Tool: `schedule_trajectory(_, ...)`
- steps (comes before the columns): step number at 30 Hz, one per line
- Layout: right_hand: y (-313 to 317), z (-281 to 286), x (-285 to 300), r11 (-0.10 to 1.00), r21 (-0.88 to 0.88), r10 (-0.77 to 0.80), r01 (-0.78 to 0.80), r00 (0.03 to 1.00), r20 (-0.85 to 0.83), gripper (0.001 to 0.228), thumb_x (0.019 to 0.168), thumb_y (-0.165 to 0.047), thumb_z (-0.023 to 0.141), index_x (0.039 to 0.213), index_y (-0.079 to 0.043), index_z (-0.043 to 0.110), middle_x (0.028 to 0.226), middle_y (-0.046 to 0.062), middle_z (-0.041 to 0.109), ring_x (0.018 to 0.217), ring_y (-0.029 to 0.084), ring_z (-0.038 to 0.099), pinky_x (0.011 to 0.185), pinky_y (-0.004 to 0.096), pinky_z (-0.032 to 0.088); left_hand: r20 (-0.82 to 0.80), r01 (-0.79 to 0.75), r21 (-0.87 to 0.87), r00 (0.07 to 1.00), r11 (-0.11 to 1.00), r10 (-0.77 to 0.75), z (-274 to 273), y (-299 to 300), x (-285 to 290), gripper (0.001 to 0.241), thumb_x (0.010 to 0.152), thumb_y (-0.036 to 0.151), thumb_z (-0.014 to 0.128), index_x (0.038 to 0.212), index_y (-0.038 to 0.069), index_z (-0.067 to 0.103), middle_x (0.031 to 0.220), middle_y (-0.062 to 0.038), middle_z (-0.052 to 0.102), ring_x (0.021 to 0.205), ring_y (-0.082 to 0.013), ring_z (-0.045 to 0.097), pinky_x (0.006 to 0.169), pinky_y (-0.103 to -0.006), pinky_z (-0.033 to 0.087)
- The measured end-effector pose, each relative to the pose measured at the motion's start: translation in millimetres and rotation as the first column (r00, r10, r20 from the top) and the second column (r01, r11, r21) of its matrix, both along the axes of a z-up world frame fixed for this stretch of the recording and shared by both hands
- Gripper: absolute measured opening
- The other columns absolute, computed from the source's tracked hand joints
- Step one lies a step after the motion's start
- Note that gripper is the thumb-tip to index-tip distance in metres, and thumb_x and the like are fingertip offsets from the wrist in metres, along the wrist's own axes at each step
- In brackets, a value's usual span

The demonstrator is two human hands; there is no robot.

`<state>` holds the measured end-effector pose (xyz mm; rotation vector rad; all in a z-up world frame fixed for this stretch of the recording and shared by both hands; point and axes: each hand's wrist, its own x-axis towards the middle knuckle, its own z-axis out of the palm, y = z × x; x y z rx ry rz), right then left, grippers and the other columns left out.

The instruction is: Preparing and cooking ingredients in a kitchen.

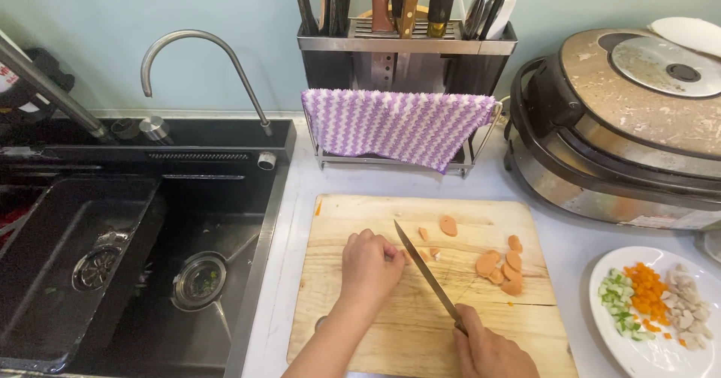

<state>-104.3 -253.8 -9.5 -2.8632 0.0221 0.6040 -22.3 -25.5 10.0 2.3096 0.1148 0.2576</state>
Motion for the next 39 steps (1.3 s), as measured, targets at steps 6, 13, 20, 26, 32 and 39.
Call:
schedule_trajectory(6, 11, 2, 1, 0.998, 0.056, -0.002, 0.000, 0.999, 0.036, 0.045, 0.095, -0.039, 0.054, 0.138, -0.033, 0.043, 0.089, 0.009, 0.080, 0.085, 0.030, 0.079, 0.077, 0.049, 0.062, 0.051, 0.005, 0.044, 0.999, 0.999, -0.008, -8, -2, -2, 0.014, 0.078, 0.013, 0.077, 0.070, 0.009, 0.067, 0.090, -0.009, 0.061, 0.095, -0.0309, 0.055, 0.087, -0.0443, 0.045)
schedule_trajectory(13, 36, 30, 4, 0.997, -0.071, 0.047, -0.044, 0.998, 0.034, 0.039, 0.098, -0.039, 0.049, 0.135, -0.031, 0.041, 0.087, 0.010, 0.077, 0.086, 0.033, 0.077, 0.078, 0.053, 0.060, 0.119, 0.027, 0.011, 0.992, 1.000, -0.028, -11, -1, -5, 0.017, 0.072, 0.014, 0.081, 0.067, 0.010, 0.066, 0.086, -0.008, 0.061, 0.093, -0.0309, 0.056, 0.084, -0.0443, 0.045)
schedule_trajectory(20, 15, 16, 2, 0.999, -0.038, 0.008, -0.006, 0.999, 0.054, 0.041, 0.097, -0.040, 0.050, 0.137, -0.033, 0.044, 0.089, 0.009, 0.078, 0.085, 0.033, 0.078, 0.076, 0.052, 0.061, 0.139, -0.001, -0.027, 0.990, 1.000, 0.005, -6, 1, -8, 0.018, 0.075, 0.014, 0.080, 0.068, 0.010, 0.064, 0.083, -0.005, 0.061, 0.088, -0.0281, 0.057, 0.082, -0.0426, 0.048)
schedule_trajectory(26, 7, 8, -2, 0.999, 0.030, -0.027, 0.026, 0.998, 0.049, 0.045, 0.096, -0.041, 0.053, 0.139, -0.032, 0.042, 0.087, 0.010, 0.079, 0.083, 0.031, 0.079, 0.076, 0.049, 0.062, 0.162, -0.006, 0.008, 0.987, 1.000, 0.004, -9, -4, -5, 0.017, 0.078, 0.014, 0.079, 0.070, 0.009, 0.065, 0.085, -0.007, 0.060, 0.089, -0.0298, 0.056, 0.081, -0.0448, 0.045)
schedule_trajectory(32, 7, 4, 0, 0.999, -0.032, 0.012, -0.013, 1.000, -0.022, 0.043, 0.097, -0.042, 0.052, 0.137, -0.032, 0.039, 0.089, 0.010, 0.079, 0.087, 0.030, 0.079, 0.078, 0.049, 0.062, 0.143, -0.017, 0.041, 0.990, 0.999, 0.011, -10, -3, -2, 0.014, 0.074, 0.015, 0.079, 0.068, 0.011, 0.067, 0.084, -0.006, 0.061, 0.090, -0.0295, 0.056, 0.081, -0.0447, 0.046)
schedule_trajectory(39, -21, -7, 3, 1.000, 0.009, 0.013, -0.012, 0.997, -0.072, 0.043, 0.097, -0.042, 0.053, 0.136, -0.031, 0.040, 0.089, 0.008, 0.080, 0.088, 0.028, 0.080, 0.080, 0.047, 0.063, 0.127, -0.027, 0.097, 0.992, 0.995, 0.015, -7, -4, 4, 0.012, 0.075, 0.018, 0.078, 0.072, 0.013, 0.067, 0.084, -0.003, 0.062, 0.090, -0.0270, 0.059, 0.076, -0.0446, 0.046)
